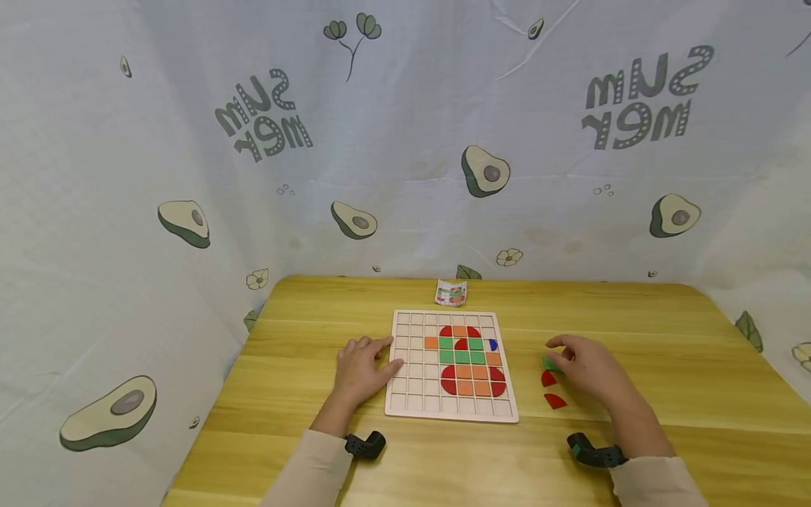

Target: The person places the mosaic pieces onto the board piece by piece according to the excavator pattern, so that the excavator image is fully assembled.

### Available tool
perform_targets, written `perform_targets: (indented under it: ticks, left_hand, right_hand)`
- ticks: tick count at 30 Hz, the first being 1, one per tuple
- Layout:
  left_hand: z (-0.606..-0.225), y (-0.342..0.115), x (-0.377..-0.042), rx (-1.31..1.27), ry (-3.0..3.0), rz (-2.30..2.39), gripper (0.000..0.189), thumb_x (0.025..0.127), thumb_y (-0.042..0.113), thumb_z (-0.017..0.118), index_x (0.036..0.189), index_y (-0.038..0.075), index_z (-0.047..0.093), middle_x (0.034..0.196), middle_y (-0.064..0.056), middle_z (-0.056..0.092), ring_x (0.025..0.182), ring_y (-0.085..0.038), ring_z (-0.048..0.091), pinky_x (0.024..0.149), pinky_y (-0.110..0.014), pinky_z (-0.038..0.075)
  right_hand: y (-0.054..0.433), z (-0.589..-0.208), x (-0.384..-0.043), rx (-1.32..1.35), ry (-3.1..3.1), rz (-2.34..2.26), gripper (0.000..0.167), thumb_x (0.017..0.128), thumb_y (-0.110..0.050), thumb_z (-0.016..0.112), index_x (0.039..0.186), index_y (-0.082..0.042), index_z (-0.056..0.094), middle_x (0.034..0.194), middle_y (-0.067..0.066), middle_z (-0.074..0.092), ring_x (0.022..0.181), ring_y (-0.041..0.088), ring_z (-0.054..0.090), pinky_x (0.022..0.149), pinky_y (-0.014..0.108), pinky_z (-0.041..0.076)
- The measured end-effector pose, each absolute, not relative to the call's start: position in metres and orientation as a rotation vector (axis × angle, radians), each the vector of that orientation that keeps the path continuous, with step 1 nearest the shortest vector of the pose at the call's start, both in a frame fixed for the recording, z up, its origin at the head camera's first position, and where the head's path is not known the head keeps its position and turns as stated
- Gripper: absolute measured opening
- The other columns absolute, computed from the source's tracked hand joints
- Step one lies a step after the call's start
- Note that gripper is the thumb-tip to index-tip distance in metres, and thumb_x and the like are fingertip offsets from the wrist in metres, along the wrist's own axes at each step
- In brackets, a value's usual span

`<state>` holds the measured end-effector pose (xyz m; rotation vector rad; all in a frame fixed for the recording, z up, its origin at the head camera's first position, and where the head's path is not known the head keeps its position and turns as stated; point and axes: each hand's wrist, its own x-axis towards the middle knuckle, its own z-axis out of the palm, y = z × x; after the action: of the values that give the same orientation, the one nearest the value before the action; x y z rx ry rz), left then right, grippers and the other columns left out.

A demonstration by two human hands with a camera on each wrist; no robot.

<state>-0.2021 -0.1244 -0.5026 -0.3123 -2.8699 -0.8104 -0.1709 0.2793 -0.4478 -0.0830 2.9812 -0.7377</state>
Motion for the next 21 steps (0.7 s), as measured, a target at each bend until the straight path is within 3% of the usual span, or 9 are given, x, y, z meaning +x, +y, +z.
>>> perform_targets:
  ticks: [9, 21]
  left_hand:
    - [-0.506, -0.126, -0.204, -0.3, -2.864, -0.82, 0.054, 0.088, 0.052, 0.072, 0.135, 0.025, 0.069, 0.086, 0.006, 0.055, 0.081, -0.014, 0.038, 0.079, -0.035, 0.029]
    - [-0.505, -0.124, -0.203, -0.302, -2.873, -0.829, 0.054, 0.088, 0.052, 0.072, 0.135, 0.025, 0.069, 0.085, 0.007, 0.054, 0.082, -0.014, 0.038, 0.079, -0.035, 0.029]
  right_hand:
    - [0.295, -0.454, -0.167, -0.082, 2.921, -0.722, 0.031, 0.096, -0.021, 0.068, 0.12, -0.001, 0.068, 0.079, 0.002, 0.052, 0.072, 0.018, 0.046, 0.066, 0.034, 0.037]
    - [0.293, -0.46, -0.165, -0.134, 2.938, -0.734, 0.027, 0.095, -0.022, 0.071, 0.114, -0.002, 0.068, 0.077, 0.001, 0.052, 0.07, 0.017, 0.045, 0.064, 0.032, 0.037]
